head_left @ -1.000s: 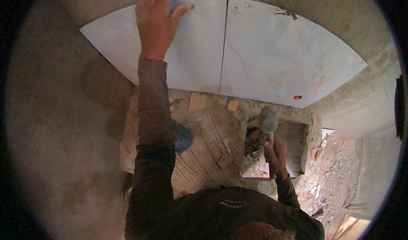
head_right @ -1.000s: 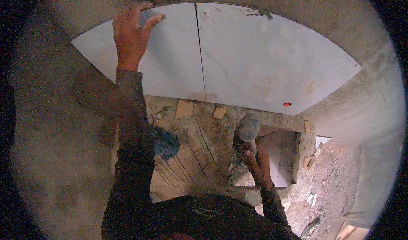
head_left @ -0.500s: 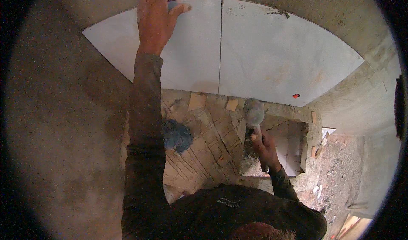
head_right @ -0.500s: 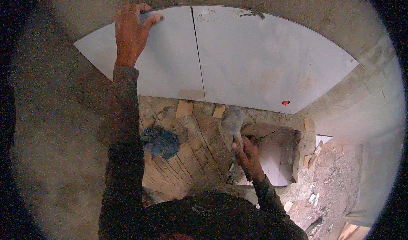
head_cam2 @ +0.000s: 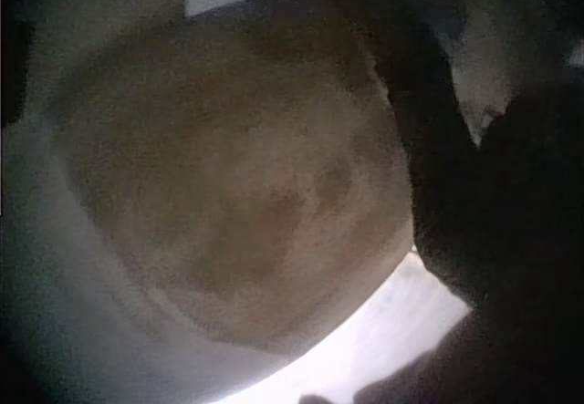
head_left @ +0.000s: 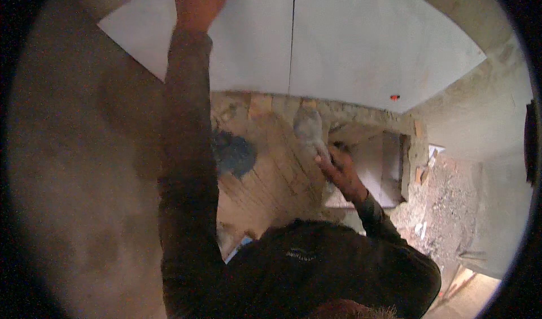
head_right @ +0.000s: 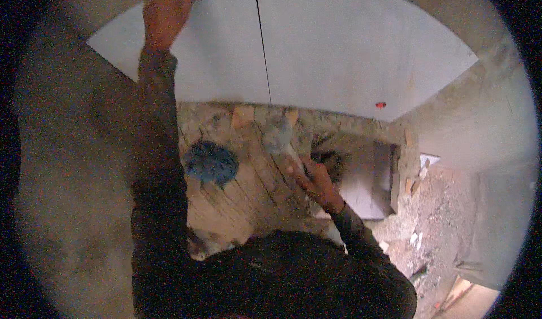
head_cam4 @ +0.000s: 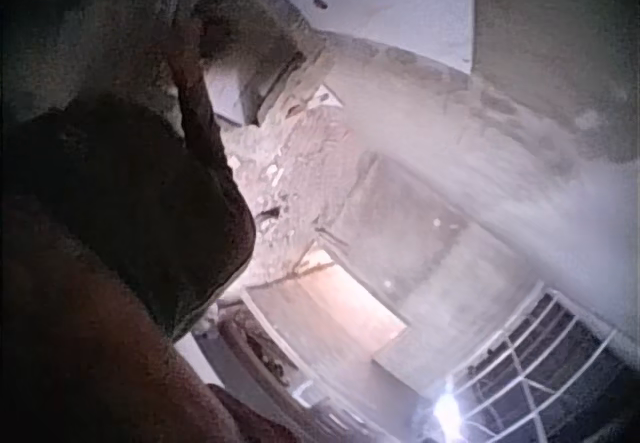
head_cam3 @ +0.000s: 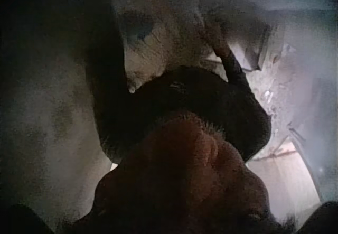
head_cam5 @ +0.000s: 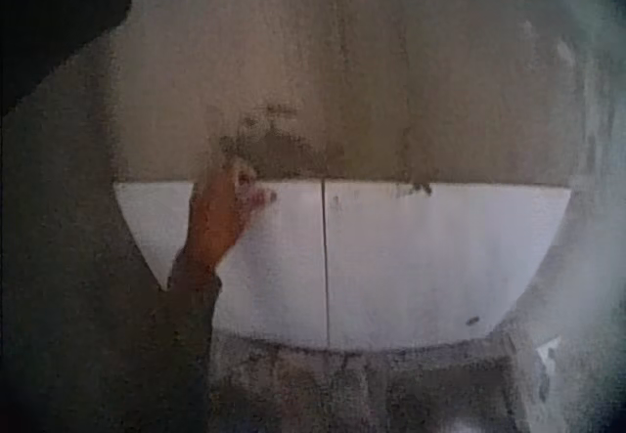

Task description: The person places white tiles against a wall, striking them with a mallet to set them in place, measures the wall with a tape measure, and applies mortar with a trowel.

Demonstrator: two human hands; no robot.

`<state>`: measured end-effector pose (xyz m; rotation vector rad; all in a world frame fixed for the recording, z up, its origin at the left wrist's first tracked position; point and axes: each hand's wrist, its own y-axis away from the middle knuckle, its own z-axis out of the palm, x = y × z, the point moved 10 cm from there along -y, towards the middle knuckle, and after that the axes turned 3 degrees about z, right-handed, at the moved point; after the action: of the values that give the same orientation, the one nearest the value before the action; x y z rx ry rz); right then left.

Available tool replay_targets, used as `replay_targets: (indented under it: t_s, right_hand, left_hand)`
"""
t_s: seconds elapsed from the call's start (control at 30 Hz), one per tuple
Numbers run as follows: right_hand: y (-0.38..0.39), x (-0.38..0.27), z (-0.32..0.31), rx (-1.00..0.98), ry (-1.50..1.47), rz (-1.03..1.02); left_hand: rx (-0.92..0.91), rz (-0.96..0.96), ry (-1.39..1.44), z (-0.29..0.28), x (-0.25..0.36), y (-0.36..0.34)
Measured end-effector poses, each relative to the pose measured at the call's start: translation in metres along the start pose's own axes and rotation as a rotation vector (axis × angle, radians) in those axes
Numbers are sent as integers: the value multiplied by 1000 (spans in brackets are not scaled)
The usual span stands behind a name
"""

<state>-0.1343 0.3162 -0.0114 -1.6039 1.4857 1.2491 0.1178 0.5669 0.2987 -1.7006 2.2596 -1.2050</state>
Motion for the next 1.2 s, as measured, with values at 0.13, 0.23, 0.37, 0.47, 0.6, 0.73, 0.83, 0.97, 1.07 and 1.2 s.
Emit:
replay_targets:
  t_s: [0.13,0.23,0.37,0.47,0.6,0.73,0.83,0.97,1.07,1.2]
  right_hand:
    - [8,13,20,-100,209,-68]
    - [26,30,31,-130,327,-102]
    - [49,61,50,-169,430,-103]
    - [57,72,61,-225,467,-145]
    - [67,68,60,-272,566,-96]
    - [77,81,41,-201,503,-49]
    - [76,95,34,-87,482,-85]
    - [67,74,34,-121,404,-78]
    - [46,48,19,-101,402,-123]
    - [10,-7,8,-53,512,-273]
  left_hand:
    - [279,325,-149,-20,10,8]
    - [317,376,-242,-21,16,5]
    - [307,385,-183,-19,18,1]
    - [264,293,-26,-22,12,1]
    - [213,216,-73,-22,6,-3]
    - [255,348,-109,-11,15,-4]
    - [269,321,-91,-22,13,-4]
    - [188,171,-26,-17,-3,7]
    - [211,184,-2,-22,13,4]
    - [371,298,-44,-27,12,23]
